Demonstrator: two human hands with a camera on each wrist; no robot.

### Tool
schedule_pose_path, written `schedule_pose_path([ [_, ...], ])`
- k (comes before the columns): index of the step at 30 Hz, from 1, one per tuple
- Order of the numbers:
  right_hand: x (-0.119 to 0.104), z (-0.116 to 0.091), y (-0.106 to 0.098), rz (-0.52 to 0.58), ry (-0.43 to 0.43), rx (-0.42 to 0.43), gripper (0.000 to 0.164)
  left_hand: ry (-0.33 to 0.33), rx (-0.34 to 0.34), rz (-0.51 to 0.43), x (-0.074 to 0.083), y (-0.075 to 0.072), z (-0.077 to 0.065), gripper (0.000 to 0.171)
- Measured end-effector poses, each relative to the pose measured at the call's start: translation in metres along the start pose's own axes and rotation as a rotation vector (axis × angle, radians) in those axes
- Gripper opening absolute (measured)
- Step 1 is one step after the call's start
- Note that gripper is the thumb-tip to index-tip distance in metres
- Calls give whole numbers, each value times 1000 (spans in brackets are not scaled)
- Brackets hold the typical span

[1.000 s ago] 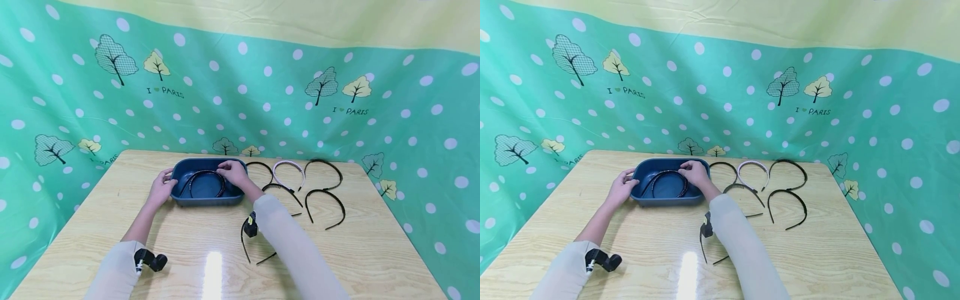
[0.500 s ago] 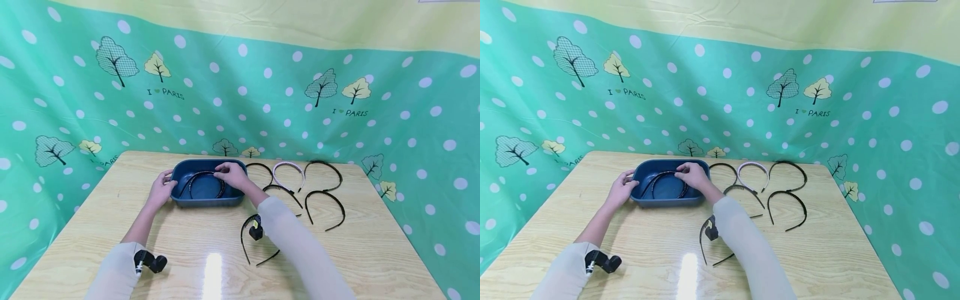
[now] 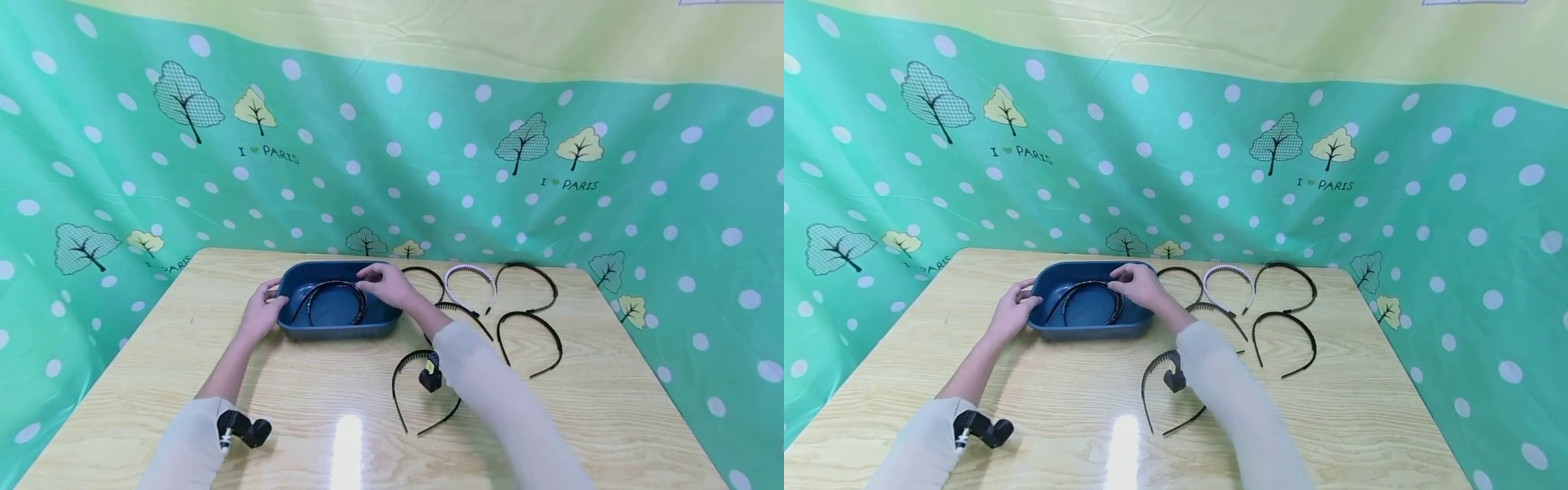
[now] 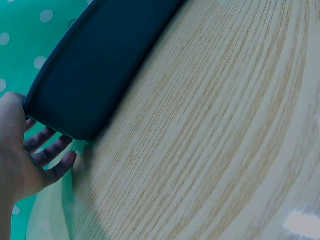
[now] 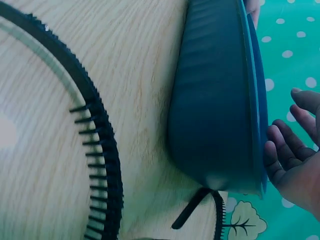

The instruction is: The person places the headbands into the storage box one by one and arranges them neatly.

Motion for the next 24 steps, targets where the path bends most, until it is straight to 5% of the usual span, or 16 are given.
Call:
schedule_pose_path([
  [24,4,-15,-57,-15,-20,45,30,-9,4,6,-1,1,1,51],
])
Point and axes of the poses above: each hand's wrist, its own z-axis towards the middle knuckle, its own y-axis out of the palm, x = y × z, the point moved 8 cm from there along z, towards the middle knuckle, and after that the axes turned 6 degrees about -y, right-handed, at the moved point
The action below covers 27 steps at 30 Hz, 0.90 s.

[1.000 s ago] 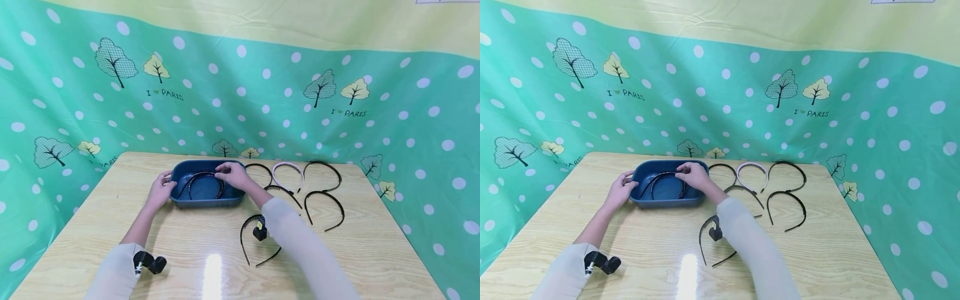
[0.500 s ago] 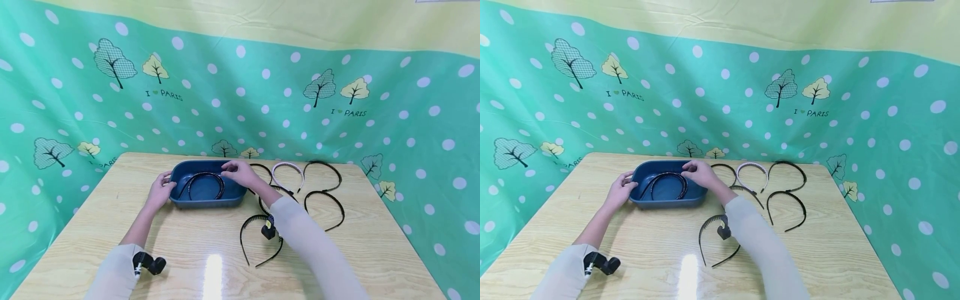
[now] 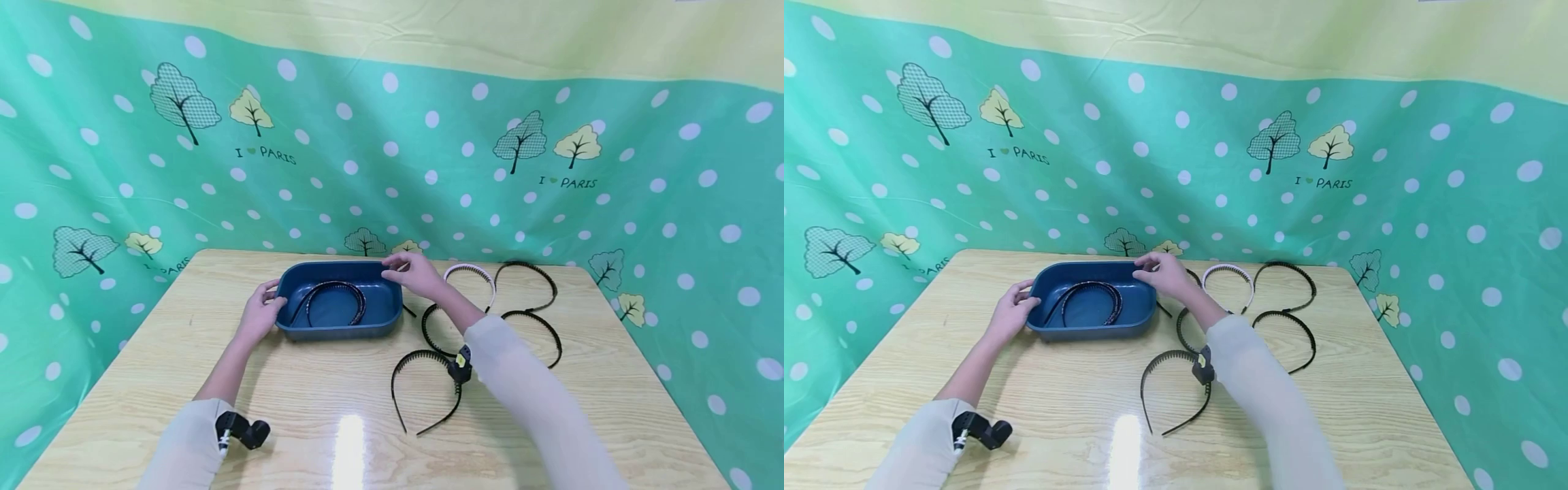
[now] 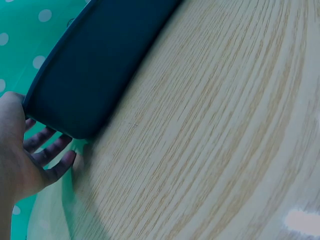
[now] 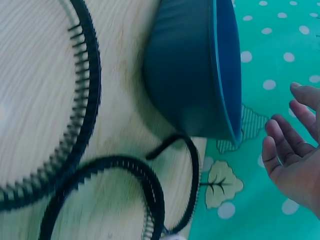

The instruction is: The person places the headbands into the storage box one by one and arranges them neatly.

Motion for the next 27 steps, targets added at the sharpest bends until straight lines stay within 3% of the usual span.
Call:
schedule_pose_path([
  [20,37,-31,-46,-64,83,45,32,17,4,3,-1,0,1,52],
  [27,50,-47,-62,-149,93,35,36,7,0,3,-2,1,1,51],
])
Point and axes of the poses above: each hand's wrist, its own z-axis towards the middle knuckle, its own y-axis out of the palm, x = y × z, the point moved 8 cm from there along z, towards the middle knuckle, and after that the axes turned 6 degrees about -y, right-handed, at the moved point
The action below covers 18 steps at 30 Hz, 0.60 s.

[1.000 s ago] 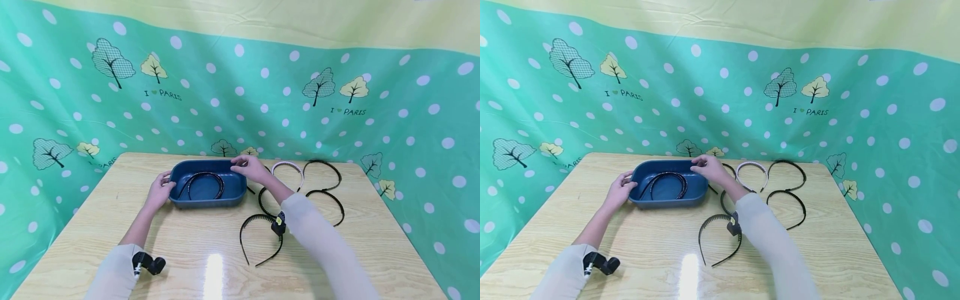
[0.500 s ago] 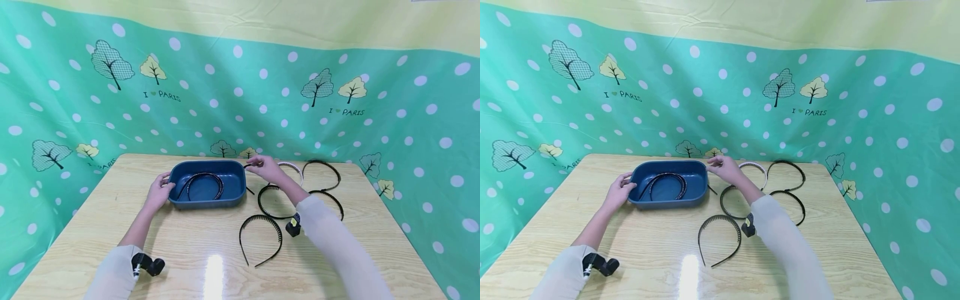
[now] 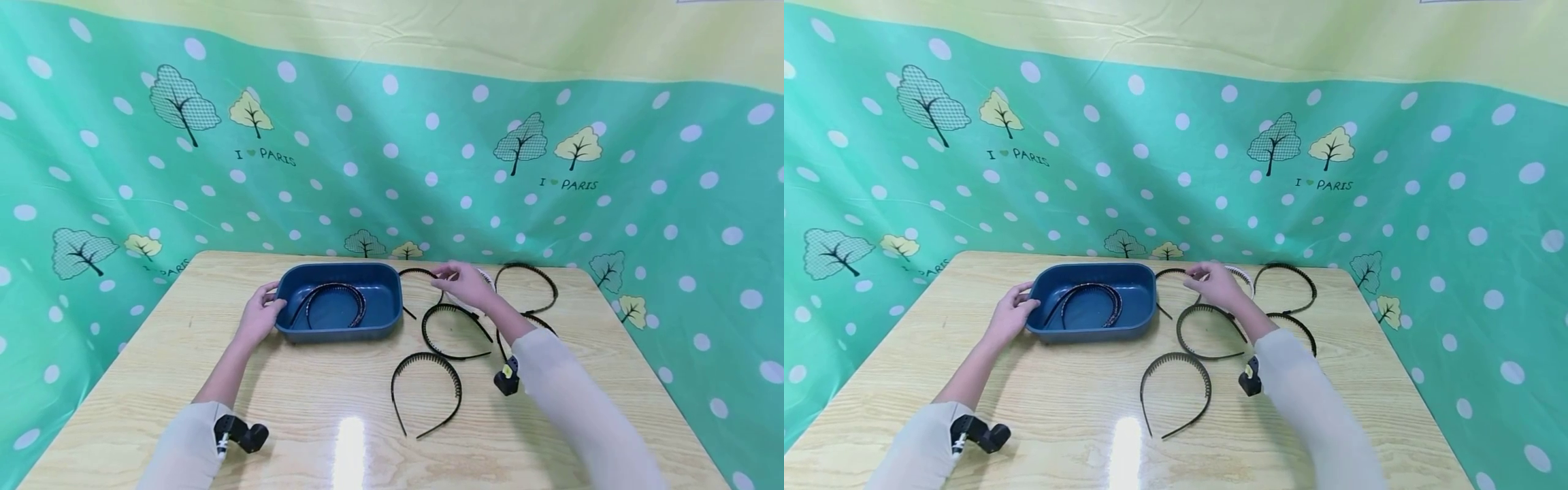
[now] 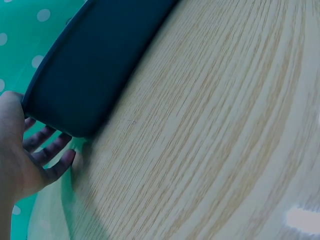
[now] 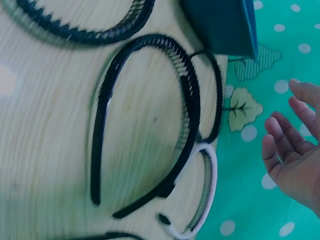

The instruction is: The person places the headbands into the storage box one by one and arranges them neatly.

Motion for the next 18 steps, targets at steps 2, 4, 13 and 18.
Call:
schedule_pose_path([
  [2,5,-3,-5,-8,5,3,36,-4,3,4,0,0,0,51],
  [4,10,-6,-10,-15,6,13,35,-3,2,6,0,0,0,51],
  [13,36,-22,-29,-59,9,44,34,7,3,12,1,-1,0,51],
  [18,52,-30,-38,-77,30,55,35,11,1,17,1,0,0,51],
])
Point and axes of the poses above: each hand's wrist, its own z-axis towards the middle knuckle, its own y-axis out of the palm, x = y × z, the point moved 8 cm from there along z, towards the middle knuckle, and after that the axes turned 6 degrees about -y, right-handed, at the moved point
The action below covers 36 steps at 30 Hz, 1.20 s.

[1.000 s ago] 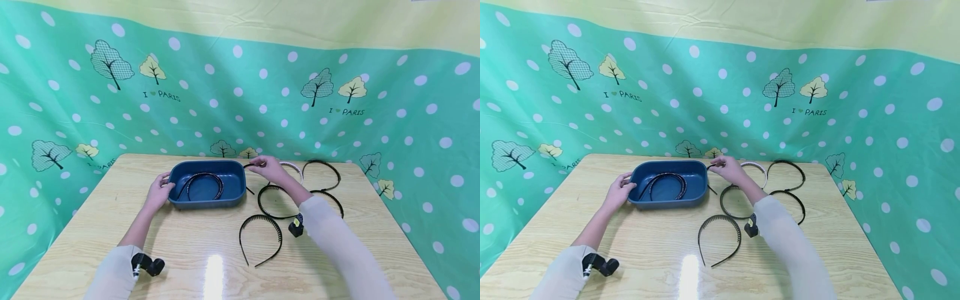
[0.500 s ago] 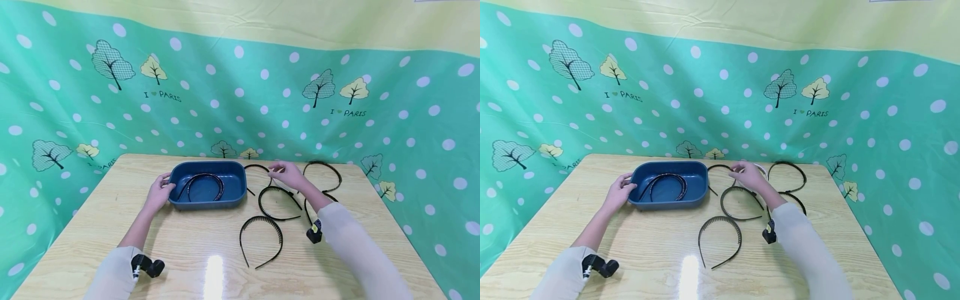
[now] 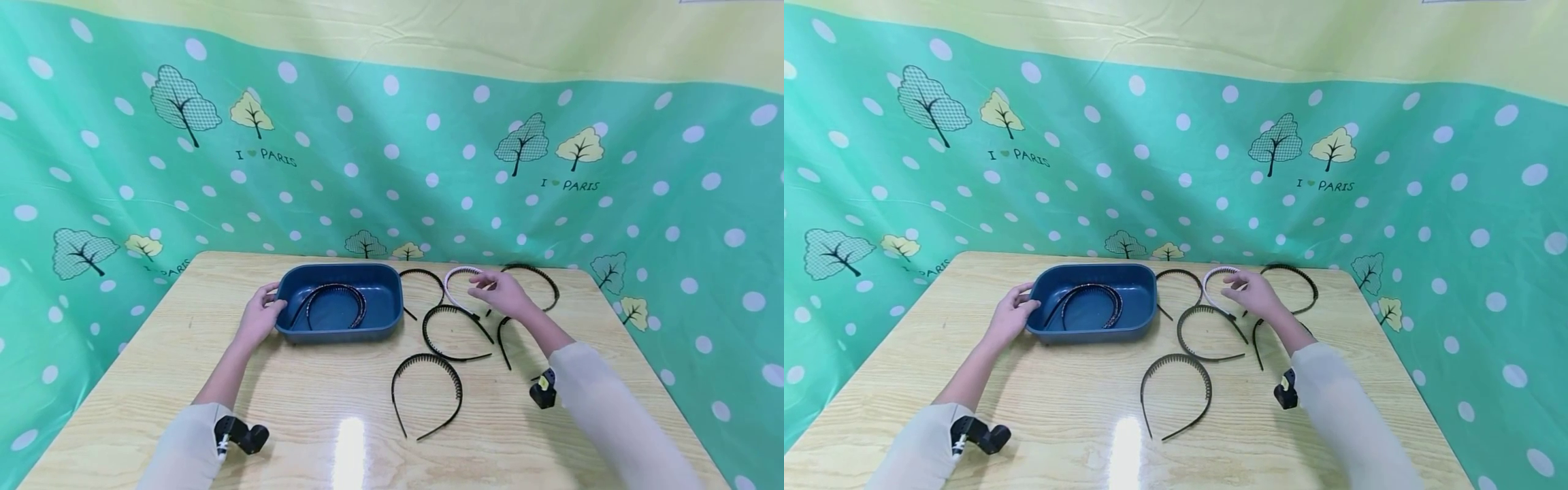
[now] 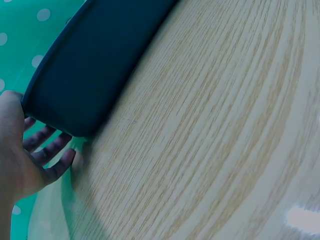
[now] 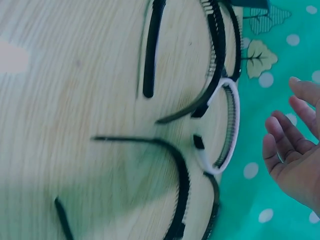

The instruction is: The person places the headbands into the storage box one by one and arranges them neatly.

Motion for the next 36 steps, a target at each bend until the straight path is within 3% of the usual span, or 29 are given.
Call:
schedule_pose_path([
  [20,56,-27,-34,-104,92,-12,42,4,2,-9,3,0,-2,51],
  [36,102,-51,-46,-140,143,21,40,-13,16,-12,2,-1,-2,50],
])
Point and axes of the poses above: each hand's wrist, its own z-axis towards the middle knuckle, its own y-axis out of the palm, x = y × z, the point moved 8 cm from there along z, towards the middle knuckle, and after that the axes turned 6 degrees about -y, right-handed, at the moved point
